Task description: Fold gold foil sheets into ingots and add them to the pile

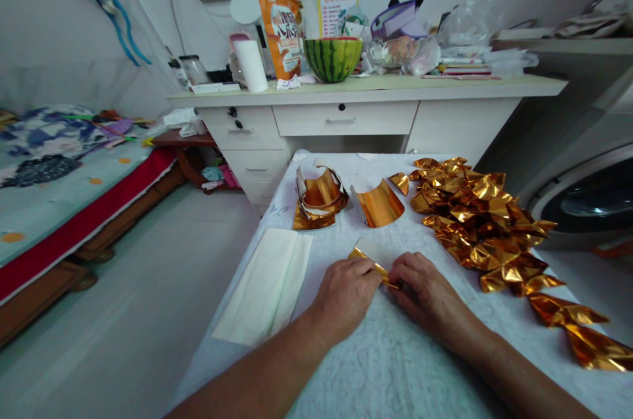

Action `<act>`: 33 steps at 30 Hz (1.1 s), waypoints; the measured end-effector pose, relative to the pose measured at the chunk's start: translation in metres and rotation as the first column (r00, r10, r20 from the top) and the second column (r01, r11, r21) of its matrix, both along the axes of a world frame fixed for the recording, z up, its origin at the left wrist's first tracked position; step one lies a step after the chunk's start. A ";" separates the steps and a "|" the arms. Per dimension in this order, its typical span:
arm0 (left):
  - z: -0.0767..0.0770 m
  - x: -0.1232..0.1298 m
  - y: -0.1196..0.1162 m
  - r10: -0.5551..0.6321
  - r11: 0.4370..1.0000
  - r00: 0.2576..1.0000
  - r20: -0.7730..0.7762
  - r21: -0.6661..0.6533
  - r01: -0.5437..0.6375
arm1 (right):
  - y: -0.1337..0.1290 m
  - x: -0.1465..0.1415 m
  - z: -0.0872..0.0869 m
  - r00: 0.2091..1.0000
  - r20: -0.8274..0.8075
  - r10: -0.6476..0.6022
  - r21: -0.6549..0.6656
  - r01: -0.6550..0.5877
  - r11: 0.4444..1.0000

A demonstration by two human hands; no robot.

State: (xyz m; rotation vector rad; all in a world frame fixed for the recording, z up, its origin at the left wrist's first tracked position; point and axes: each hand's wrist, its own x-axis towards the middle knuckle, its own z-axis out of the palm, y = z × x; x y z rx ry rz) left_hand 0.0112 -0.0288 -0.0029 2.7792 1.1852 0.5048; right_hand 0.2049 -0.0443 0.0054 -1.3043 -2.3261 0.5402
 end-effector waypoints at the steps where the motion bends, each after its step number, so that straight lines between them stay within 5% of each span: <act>1: 0.001 0.000 0.000 0.004 1.000 1.000 -0.003 -0.004 -0.004 | 0.001 0.001 -0.001 1.000 -0.008 0.000 -0.005 0.000 1.000; 21: 0.012 0.004 -0.004 0.155 0.952 0.957 0.245 -0.296 -0.079 | 0.009 0.004 -0.004 0.990 -0.130 -0.062 -0.092 0.050 0.994; 33: 0.004 0.003 -0.002 0.237 0.915 0.900 0.367 -0.396 -0.079 | 0.007 0.009 -0.001 0.991 -0.103 -0.083 -0.113 0.072 0.991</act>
